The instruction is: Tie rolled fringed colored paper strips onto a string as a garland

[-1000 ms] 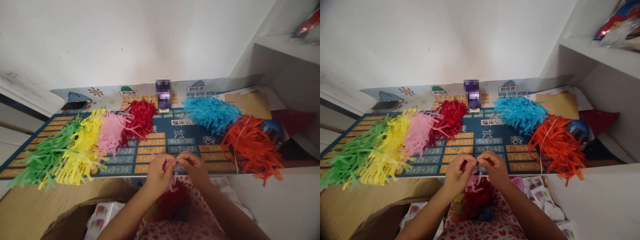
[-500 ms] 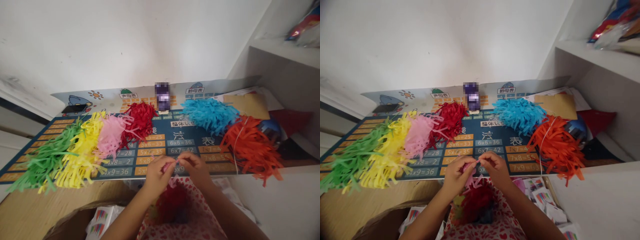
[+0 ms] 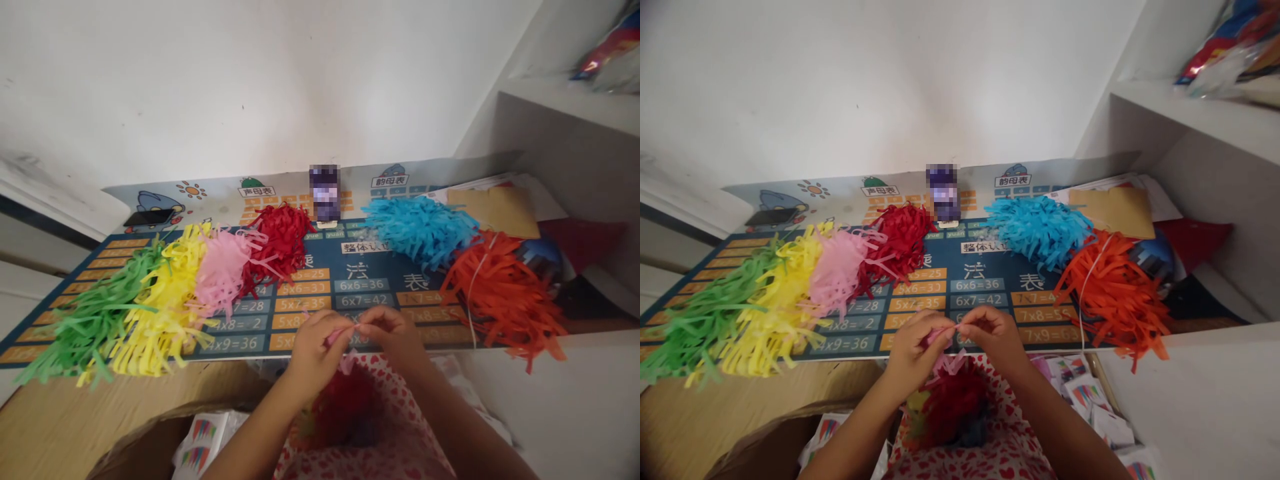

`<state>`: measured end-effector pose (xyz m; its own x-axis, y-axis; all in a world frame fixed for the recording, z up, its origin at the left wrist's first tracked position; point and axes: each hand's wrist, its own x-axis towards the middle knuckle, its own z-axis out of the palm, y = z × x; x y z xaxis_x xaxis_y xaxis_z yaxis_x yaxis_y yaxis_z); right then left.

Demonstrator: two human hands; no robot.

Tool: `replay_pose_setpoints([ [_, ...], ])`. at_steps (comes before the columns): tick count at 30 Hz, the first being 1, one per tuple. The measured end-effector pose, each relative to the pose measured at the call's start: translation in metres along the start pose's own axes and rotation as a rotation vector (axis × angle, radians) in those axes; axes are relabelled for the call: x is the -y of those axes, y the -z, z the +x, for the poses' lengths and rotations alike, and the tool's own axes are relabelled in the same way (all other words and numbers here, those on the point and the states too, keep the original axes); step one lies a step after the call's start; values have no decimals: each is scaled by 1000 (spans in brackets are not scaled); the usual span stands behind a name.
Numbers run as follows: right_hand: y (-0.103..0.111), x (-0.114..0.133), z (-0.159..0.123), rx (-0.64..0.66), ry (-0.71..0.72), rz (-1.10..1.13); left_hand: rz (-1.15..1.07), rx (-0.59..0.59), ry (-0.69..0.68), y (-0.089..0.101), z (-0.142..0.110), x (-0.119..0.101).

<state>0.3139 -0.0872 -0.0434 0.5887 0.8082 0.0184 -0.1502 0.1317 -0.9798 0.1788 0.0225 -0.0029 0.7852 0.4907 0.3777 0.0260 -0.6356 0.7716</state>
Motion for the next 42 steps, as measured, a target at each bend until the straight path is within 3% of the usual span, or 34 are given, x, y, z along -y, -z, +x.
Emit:
replay_pose_setpoints([
  [5, 3, 1, -1, 95, 233, -112, -98, 91, -20, 6, 4, -3],
  [12, 1, 8, -3, 147, 193, -206, -291, 229, 289, 9, 5, 1],
  [18, 2, 3, -4, 165, 144, -226, -374, 55, 400, 4, 0, 2],
  [23, 0, 7, -5, 182, 146, -328, -363, 65, 370, 4, 1, 3],
  [27, -3, 13, -8, 184, 238, -455, -333, 73, 340, 3, 1, 2],
  [33, 0, 13, -7, 97, 279, -511, -232, 53, 291, 5, 3, 0],
  [36, 3, 9, -4, 70, 219, -422, -341, 33, 362, 5, 3, 2],
  [39, 2, 5, -1, 68, 148, -243, -582, -15, 522, 1, 2, 6],
  [42, -2, 2, -1, 60, 151, -241, -773, -54, 635, -5, 1, 9],
])
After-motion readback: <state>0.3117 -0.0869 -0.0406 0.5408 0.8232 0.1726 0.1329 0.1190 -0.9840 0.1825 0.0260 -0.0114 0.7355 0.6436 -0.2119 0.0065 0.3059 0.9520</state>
